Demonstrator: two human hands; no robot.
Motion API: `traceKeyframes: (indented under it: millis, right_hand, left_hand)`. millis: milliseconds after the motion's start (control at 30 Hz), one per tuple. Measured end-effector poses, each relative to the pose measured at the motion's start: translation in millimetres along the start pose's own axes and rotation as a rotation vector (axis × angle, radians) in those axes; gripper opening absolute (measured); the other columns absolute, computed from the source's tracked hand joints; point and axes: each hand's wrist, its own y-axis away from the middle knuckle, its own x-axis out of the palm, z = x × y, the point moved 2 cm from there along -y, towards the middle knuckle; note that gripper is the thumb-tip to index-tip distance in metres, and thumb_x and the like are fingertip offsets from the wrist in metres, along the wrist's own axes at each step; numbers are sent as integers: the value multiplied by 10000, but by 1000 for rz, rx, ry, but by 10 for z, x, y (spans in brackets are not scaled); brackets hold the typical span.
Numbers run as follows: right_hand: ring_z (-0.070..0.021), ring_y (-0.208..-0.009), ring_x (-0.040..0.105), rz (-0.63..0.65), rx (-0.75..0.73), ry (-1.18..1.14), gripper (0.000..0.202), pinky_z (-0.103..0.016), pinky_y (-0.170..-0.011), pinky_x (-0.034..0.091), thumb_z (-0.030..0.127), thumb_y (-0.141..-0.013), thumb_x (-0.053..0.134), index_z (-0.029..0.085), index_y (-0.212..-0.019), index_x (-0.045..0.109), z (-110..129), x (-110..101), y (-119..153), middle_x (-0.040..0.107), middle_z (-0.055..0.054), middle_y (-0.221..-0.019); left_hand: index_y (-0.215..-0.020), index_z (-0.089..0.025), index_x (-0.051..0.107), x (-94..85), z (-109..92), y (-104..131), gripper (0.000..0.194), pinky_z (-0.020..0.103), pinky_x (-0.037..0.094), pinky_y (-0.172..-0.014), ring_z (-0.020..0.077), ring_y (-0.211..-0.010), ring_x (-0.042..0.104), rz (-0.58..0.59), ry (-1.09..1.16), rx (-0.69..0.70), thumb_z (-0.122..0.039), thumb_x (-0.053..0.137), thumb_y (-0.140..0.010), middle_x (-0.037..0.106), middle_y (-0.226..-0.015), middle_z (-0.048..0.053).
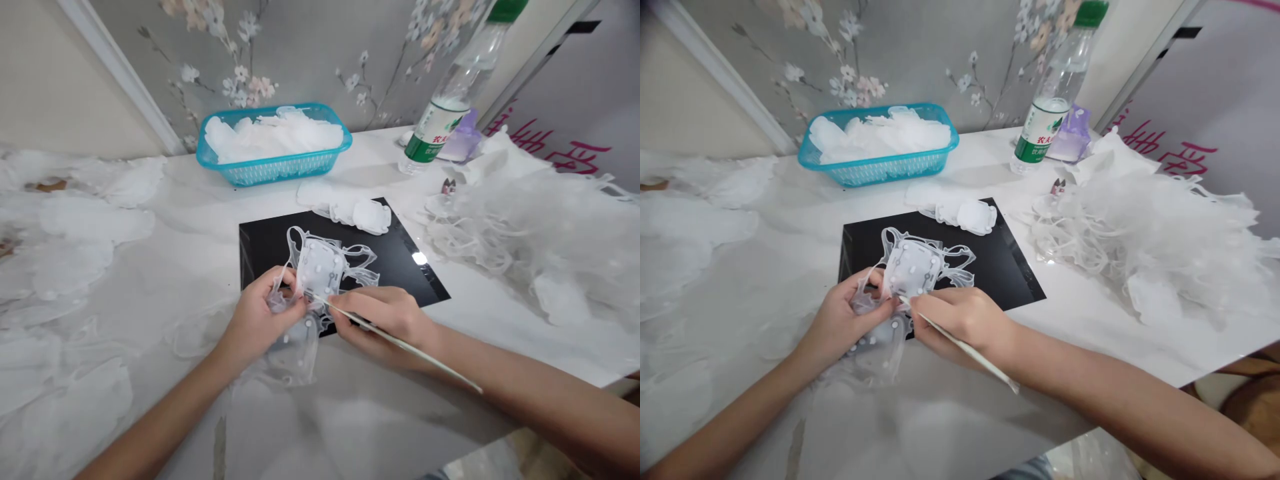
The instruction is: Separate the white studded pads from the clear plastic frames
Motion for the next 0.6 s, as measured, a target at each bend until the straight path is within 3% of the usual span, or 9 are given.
traceKeyframes:
  millis: [267, 333, 600]
  right_hand:
    - [-94, -503, 445, 21, -12, -8, 174, -199, -507, 368, 96, -891, 394, 165, -769, 497, -28, 26, -10, 527, -4, -620]
    - [-97, -505, 439, 46, -5, 1, 178, -199, -506, 364, 104, -897, 389, 168, -766, 492, -50, 38, -5, 513, 1, -609]
    - [-105, -553, 464, 118, 48, -59, 177, -196, -547, 380, 148, -925, 377, 166, -786, 485, -111, 60, -26, 504, -1, -630]
  left_hand:
    - [-682, -185, 440, 21, -32, 11, 164, 205, 380, -685, 104, -705, 476, 17, 11, -4, -215, 586, -751, 470, -742, -32]
    - [-663, -186, 418, 30, -27, 13, 220, 207, 381, -688, 104, -695, 466, -20, -4, -20, -260, 604, -754, 444, -714, -37]
    - [-676, -197, 403, 54, 30, 38, 246, 222, 404, -784, 148, -903, 571, -172, -61, -45, -293, 615, -756, 576, -835, -10]
